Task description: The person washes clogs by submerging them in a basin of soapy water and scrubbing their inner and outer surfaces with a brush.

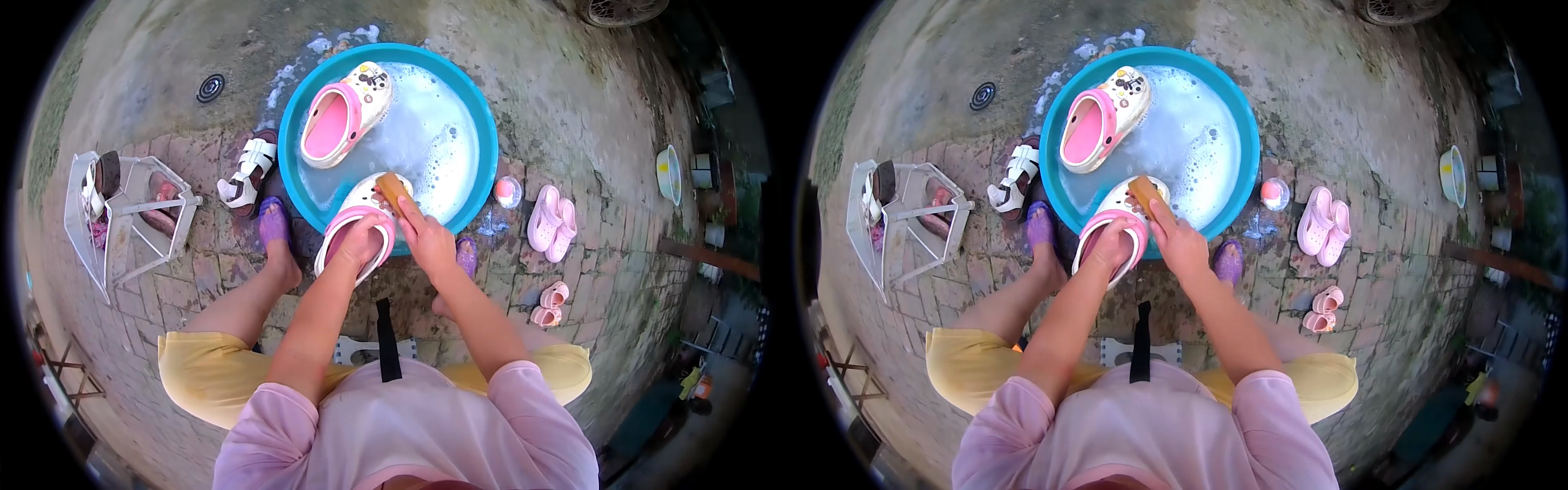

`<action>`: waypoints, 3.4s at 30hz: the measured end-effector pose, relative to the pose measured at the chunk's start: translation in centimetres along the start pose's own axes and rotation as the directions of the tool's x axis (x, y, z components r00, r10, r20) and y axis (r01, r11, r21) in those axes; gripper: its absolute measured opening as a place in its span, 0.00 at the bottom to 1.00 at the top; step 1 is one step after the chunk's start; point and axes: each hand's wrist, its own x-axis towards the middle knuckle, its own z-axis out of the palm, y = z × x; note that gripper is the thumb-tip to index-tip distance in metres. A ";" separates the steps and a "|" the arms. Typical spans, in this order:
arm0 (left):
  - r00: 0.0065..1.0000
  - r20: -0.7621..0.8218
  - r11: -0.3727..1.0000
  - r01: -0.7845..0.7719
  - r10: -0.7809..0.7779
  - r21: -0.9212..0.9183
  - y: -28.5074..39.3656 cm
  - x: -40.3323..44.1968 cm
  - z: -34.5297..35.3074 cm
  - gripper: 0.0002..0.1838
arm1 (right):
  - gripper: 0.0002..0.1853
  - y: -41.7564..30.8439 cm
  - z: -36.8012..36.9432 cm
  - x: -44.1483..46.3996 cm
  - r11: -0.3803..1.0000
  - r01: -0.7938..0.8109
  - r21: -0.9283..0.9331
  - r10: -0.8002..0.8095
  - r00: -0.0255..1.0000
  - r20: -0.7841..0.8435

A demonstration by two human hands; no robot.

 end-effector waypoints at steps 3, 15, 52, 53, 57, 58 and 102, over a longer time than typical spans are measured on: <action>0.993 0.053 0.994 0.107 -0.107 0.002 0.2 0.6 -1.2 0.23 | 0.23 1.5 -1.0 -4.7 0.993 -0.003 0.114 -0.005 0.998 0.065; 0.971 0.066 0.968 0.222 -0.230 0.113 -0.7 1.4 -3.1 0.25 | 0.20 3.5 -2.1 -2.1 0.980 0.119 0.158 -0.141 0.981 0.136; 0.976 0.108 0.979 0.197 -0.191 -0.045 0.1 0.7 -1.4 0.20 | 0.20 -2.1 -1.5 -2.1 0.995 -0.096 0.003 0.096 0.994 0.044; 0.966 0.144 0.973 0.223 -0.214 -0.052 0.2 0.8 -1.8 0.20 | 0.20 -2.4 -1.5 -2.3 0.995 -0.104 -0.011 0.104 0.992 0.065; 0.982 0.097 0.986 0.163 -0.159 -0.034 0.0 1.3 -1.7 0.23 | 0.22 -0.9 -0.2 3.8 0.986 -0.133 -0.099 0.135 0.991 0.013; 0.983 0.096 0.986 0.162 -0.158 -0.034 0.0 1.1 -1.8 0.23 | 0.22 -1.0 -0.2 3.4 0.985 -0.141 -0.099 0.142 0.990 0.002; 0.988 0.063 0.985 0.144 -0.138 -0.091 0.5 1.1 -0.5 0.19 | 0.25 -3.1 2.3 -6.8 0.887 -0.166 0.430 0.224 0.970 -0.089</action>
